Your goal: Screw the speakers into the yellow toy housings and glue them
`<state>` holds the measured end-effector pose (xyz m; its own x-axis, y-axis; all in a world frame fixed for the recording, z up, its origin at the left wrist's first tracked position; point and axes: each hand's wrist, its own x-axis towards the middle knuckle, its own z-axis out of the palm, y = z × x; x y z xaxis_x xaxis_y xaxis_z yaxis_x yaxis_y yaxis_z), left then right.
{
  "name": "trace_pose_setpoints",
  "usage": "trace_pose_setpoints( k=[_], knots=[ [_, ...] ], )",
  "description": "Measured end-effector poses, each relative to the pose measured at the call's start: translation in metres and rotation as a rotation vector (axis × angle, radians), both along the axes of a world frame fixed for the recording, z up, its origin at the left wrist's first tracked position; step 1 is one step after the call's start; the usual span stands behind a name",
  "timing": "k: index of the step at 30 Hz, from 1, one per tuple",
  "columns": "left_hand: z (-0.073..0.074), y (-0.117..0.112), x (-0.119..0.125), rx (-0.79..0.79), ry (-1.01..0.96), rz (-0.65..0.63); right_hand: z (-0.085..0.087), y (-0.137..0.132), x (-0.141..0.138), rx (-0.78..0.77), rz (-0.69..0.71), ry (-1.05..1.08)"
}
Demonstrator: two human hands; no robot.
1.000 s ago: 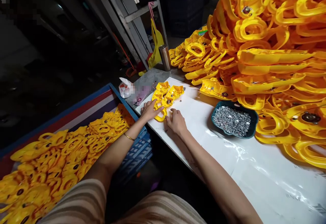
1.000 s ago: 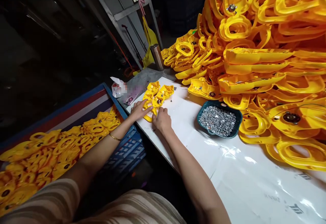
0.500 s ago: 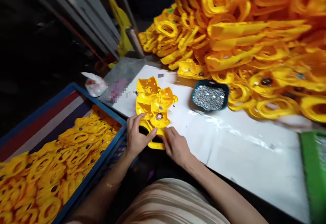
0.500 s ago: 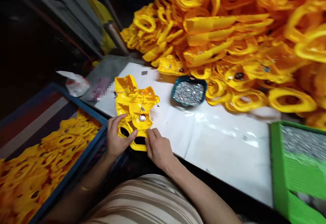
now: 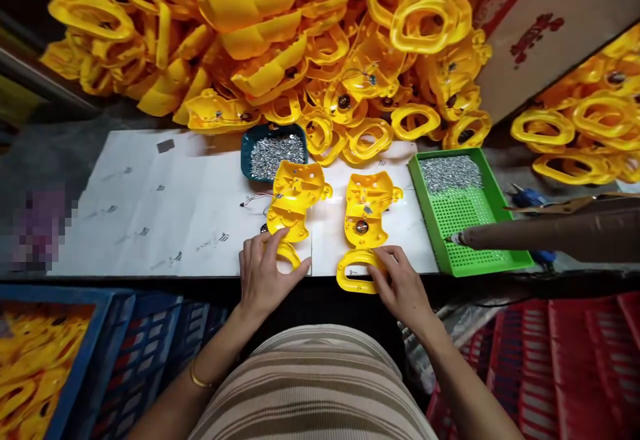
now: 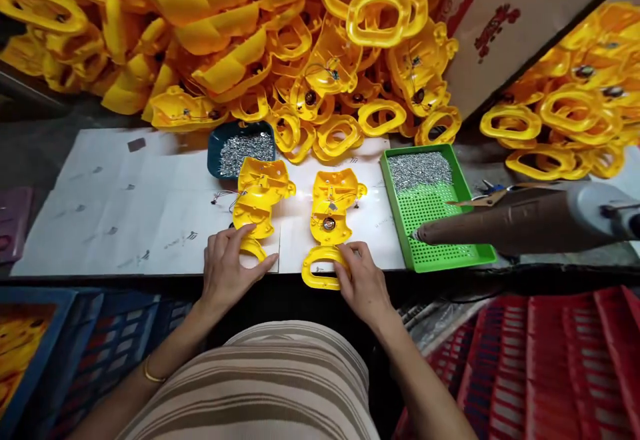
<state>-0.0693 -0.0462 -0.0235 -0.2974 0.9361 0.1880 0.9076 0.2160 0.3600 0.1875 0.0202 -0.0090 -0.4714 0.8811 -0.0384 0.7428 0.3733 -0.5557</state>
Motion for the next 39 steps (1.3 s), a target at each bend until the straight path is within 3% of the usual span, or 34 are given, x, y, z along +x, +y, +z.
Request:
trace_pose_setpoints(
  k=[6,10,14,18,23,27,30,35,39],
  knots=[
    [-0.009,-0.003,0.000,-0.119,0.033,-0.156,-0.005,0.004,0.013,-0.092,-0.059,0.005],
    [-0.003,0.005,0.001,-0.055,0.006,-0.089,0.003,0.002,0.016,-0.112,-0.107,-0.002],
    [0.008,0.011,-0.009,0.024,0.029,-0.056,0.019,0.004,0.003,0.101,-0.233,0.083],
    [0.012,0.006,-0.015,0.085,0.105,-0.015,0.027,0.021,-0.021,0.244,-0.214,0.106],
    [0.011,0.016,0.005,0.062,0.059,-0.169,0.018,0.044,-0.043,0.195,-0.194,-0.126],
    [0.019,0.034,0.030,0.013,-0.014,-0.272,0.011,0.052,-0.043,0.177,-0.187,-0.119],
    [0.026,0.048,0.042,0.013,-0.118,-0.315,0.011,0.058,-0.034,0.086,-0.169,0.049],
    [0.032,0.076,0.050,-0.027,-0.424,-0.457,0.022,0.070,-0.018,-0.217,-0.099,0.435],
    [0.035,0.089,0.056,-0.022,-0.590,-0.485,0.031,0.077,-0.016,-0.371,-0.069,0.584]
  ],
)
